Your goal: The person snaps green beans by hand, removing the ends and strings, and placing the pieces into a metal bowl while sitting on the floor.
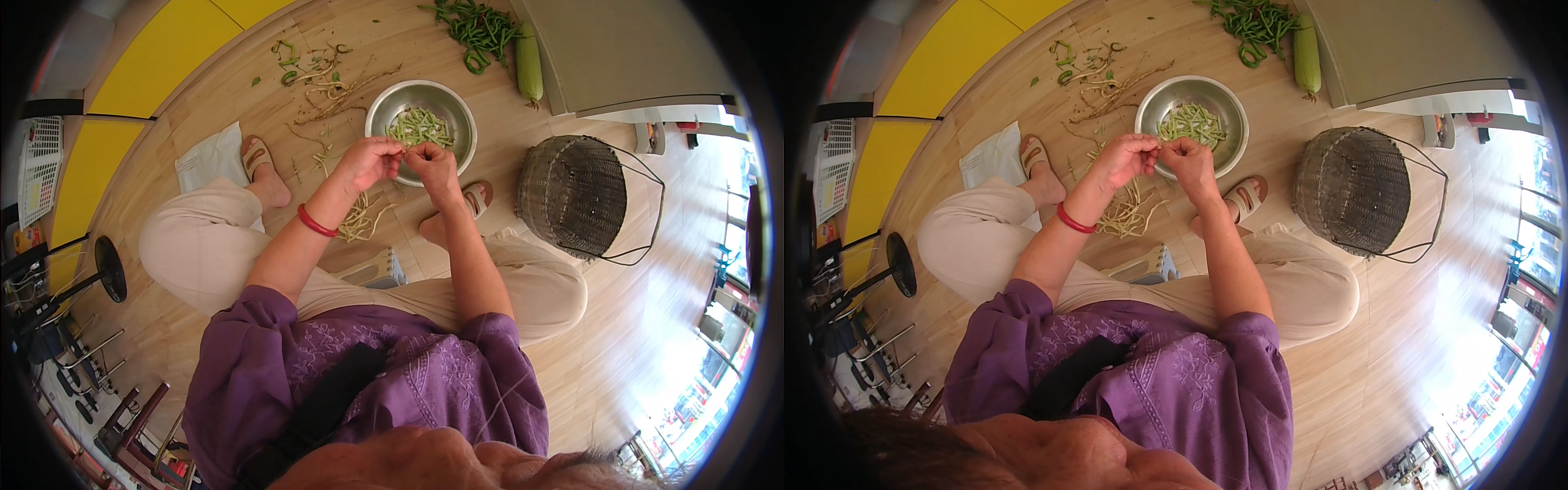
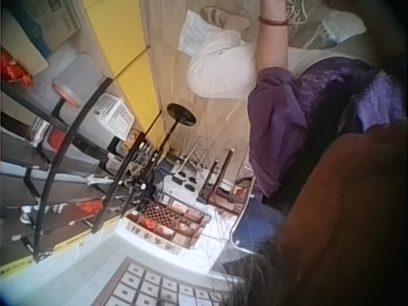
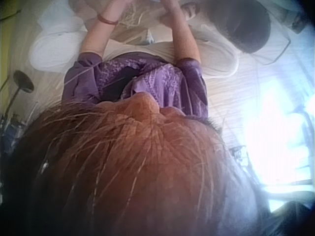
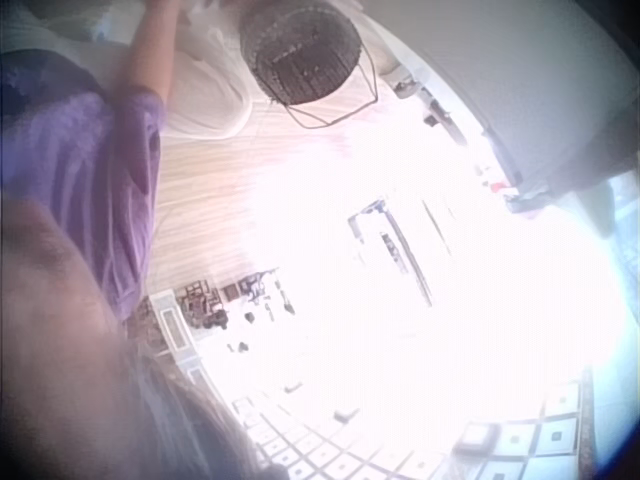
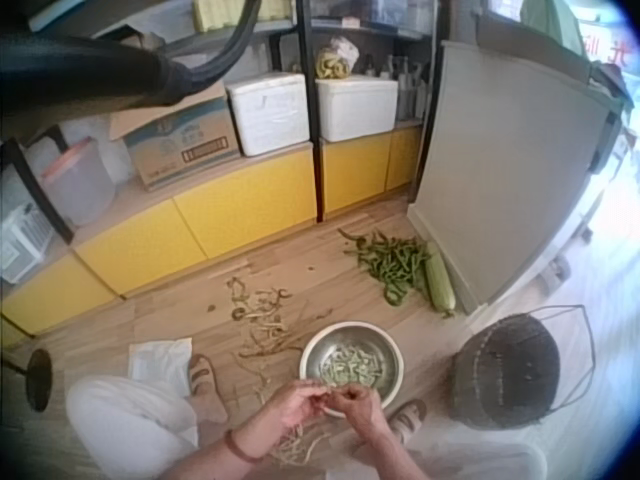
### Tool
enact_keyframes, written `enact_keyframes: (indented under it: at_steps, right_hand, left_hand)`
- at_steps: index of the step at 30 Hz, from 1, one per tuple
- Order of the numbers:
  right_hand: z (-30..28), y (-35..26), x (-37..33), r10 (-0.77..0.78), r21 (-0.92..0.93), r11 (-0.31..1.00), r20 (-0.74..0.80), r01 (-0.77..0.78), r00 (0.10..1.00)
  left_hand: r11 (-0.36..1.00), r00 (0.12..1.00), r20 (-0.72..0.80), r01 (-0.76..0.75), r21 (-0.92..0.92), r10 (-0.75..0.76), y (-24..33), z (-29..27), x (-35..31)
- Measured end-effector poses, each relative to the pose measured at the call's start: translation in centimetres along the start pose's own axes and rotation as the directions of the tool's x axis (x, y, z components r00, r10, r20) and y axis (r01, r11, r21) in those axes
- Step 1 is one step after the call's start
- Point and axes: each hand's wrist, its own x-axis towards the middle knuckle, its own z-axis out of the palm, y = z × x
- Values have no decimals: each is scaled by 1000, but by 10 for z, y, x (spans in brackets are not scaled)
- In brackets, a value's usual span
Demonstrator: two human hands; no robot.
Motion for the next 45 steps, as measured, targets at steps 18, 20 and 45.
enact_keyframes:
  at_steps: [18,20,45]
  right_hand:
    - [-8,8,7,184,566,799,94,-205,978]
    - [-8,8,7,193,584,785,87,-207,977]
    - [-4,5,3,200,469,862,32,-191,979]
  left_hand:
    - [914,975,-50,-184,363,216,6,24,-1]
    - [871,974,-36,-185,454,225,1,27,3]
    - [946,977,-144,-111,305,161,-5,26,2]
